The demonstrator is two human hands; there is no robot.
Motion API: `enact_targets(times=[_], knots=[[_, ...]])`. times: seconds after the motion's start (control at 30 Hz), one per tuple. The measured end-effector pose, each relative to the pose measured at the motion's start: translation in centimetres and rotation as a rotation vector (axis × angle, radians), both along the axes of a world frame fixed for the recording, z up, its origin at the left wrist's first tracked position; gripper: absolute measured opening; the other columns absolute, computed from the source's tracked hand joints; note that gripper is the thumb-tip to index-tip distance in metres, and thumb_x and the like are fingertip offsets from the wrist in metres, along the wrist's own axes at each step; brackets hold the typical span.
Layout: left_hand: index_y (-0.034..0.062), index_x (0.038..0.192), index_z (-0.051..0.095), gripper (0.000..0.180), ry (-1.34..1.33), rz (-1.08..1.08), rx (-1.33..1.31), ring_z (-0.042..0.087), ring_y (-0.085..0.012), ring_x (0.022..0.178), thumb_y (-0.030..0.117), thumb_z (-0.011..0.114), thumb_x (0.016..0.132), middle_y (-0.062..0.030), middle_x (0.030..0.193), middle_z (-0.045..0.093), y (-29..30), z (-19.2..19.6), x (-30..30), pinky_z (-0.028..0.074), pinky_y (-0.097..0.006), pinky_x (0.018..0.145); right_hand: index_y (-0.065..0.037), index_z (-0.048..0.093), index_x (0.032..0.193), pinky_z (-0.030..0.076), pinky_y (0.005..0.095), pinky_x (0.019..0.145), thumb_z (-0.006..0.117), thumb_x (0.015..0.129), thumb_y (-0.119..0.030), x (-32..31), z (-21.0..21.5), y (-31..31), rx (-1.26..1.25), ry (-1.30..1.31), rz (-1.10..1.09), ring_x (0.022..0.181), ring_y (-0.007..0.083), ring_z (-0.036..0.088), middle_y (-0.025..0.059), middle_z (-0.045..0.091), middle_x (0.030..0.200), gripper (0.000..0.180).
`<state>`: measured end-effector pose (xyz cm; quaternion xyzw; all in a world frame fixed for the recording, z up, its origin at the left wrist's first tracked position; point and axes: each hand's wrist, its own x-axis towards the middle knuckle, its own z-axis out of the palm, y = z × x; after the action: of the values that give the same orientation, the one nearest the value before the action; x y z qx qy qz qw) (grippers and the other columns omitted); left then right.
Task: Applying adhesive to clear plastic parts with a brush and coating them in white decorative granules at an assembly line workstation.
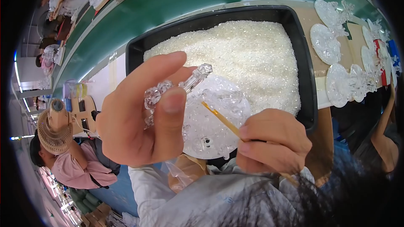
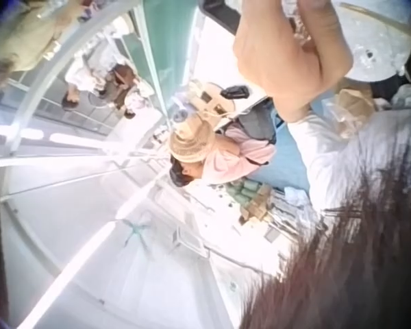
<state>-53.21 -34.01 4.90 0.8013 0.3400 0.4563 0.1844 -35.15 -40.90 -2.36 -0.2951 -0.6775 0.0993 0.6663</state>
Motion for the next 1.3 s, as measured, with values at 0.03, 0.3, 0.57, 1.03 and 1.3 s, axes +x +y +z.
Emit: enact_targets(times=[0.03, 0.3, 0.57, 1.03, 1.3], knots=[[-0.0115, 0.121, 0.056, 0.037, 0.001, -0.003, 0.001, 0.068, -0.0171, 0.081, 0.021, 0.056, 0.102, -0.0211, 0.089, 0.073, -0.1, 0.2, 0.0, 0.05, -0.025, 0.082, 0.001, 0.067, 0.084, 0.057, 0.034, 0.055, 0.079, 0.062, -0.003, 0.1, 0.1, 0.0, 0.001, 0.001, -0.003, 0.064, 0.0279, 0.067, 0.0142, 0.066, 0.082, 0.025], [-0.0098, 0.122, 0.055, 0.038, 0.12, -0.047, 0.112, 0.068, -0.0181, 0.082, 0.023, 0.053, 0.103, -0.0191, 0.09, 0.074, 0.5, 0.1, -0.6, 0.052, -0.025, 0.077, 0.002, 0.068, 0.085, 0.056, 0.0351, 0.055, 0.079, 0.067, -0.003, 0.4, -0.1, 0.3, 0.015, -0.014, 0.01, 0.064, 0.0282, 0.067, 0.0153, 0.066, 0.082, 0.022], [-0.0099, 0.113, 0.061, 0.031, 0.085, -0.555, 0.244, 0.053, -0.0154, 0.051, 0.011, 0.063, 0.091, -0.0195, 0.088, 0.072, 4.6, 0.7, -2.0, 0.044, -0.03, 0.049, -0.002, 0.057, 0.087, 0.055, 0.0279, 0.051, 0.071, 0.085, -0.005, 2.5, -0.5, -1.9, 0.112, 0.443, 0.207, 0.054, 0.0219, 0.059, 0.0143, 0.059, 0.086, 0.014], [0.0027, 0.098, 0.058, 0.026, 0.118, -0.923, 0.223, 0.044, -0.0135, 0.046, 0.028, 0.064, 0.096, -0.0174, 0.085, 0.074, 5.2, 2.1, -2.7, 0.039, -0.026, 0.041, -0.006, 0.067, 0.09, 0.054, 0.0263, 0.058, 0.075, 0.068, 0.006, 1.8, 1.3, -1.8, -0.4, 0.503, 0.07, 0.069, 0.02, 0.067, 0.0133, 0.068, 0.084, 0.026], [0.0054, 0.102, 0.056, 0.027, 0.095, -0.918, 0.144, 0.046, -0.0129, 0.048, 0.032, 0.06, 0.098, -0.0147, 0.087, 0.074, 5.2, 1.5, -4.0, 0.041, -0.026, 0.043, -0.002, 0.064, 0.08, 0.062, 0.0328, 0.057, 0.078, 0.073, 0.003, 1.4, 0.7, -1.1, -0.324, 0.384, 0.177, 0.064, 0.0238, 0.07, 0.019, 0.064, 0.084, 0.016]])
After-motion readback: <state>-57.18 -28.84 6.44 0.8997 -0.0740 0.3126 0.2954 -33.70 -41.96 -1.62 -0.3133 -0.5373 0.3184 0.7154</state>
